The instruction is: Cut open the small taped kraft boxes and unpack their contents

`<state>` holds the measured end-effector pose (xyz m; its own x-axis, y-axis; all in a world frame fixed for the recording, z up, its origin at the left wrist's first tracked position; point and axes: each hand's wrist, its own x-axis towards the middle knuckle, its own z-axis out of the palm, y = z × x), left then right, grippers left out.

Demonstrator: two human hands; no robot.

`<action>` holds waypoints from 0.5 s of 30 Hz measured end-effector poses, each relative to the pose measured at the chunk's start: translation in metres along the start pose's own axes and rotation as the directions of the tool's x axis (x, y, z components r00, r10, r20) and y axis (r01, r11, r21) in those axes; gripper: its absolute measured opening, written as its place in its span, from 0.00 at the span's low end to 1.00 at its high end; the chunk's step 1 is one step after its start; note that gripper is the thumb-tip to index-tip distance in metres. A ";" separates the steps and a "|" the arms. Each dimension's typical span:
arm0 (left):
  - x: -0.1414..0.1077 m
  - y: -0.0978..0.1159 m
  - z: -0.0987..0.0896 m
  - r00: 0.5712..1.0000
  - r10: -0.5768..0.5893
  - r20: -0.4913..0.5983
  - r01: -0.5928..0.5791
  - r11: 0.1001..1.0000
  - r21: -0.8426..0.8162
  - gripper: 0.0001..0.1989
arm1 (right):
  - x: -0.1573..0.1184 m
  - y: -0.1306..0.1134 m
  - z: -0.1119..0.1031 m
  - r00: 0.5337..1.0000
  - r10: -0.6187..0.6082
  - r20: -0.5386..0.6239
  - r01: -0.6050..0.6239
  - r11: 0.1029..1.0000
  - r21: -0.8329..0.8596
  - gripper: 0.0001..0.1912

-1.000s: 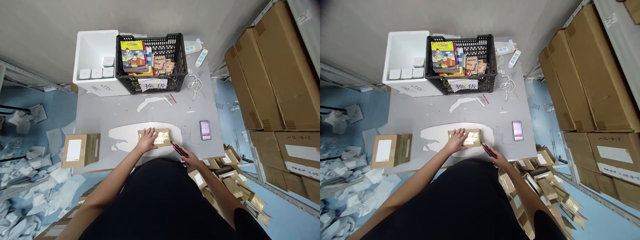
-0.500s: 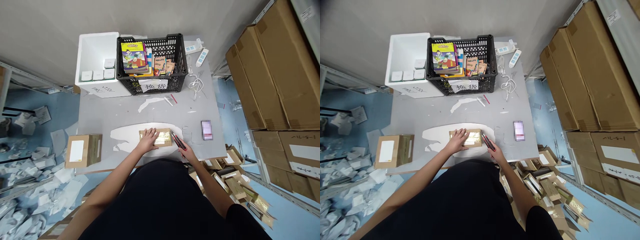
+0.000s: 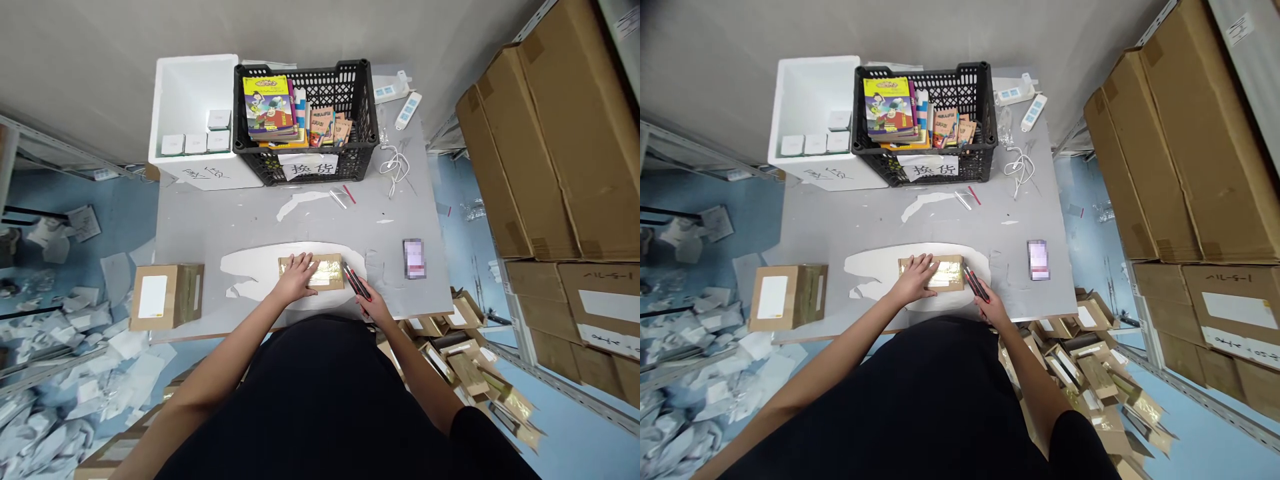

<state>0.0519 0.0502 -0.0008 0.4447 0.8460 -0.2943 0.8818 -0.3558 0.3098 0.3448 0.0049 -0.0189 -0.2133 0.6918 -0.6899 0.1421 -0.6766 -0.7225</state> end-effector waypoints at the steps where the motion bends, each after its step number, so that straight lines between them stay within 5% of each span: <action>1: 0.000 0.000 0.000 1.000 0.000 0.000 0.000 1.000 0.001 0.48 | -0.002 -0.002 -0.001 1.000 0.012 0.009 -0.011 1.000 -0.010 0.41; 15: -0.001 0.001 0.004 1.000 -0.012 -0.002 0.013 1.000 0.025 0.48 | -0.014 -0.021 -0.021 0.986 0.017 0.165 0.015 0.981 -0.196 0.40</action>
<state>0.0532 0.0471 -0.0038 0.4333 0.8513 -0.2960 0.8909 -0.3550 0.2832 0.3651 0.0148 0.0050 -0.3669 0.6291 -0.6853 0.3251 -0.6035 -0.7281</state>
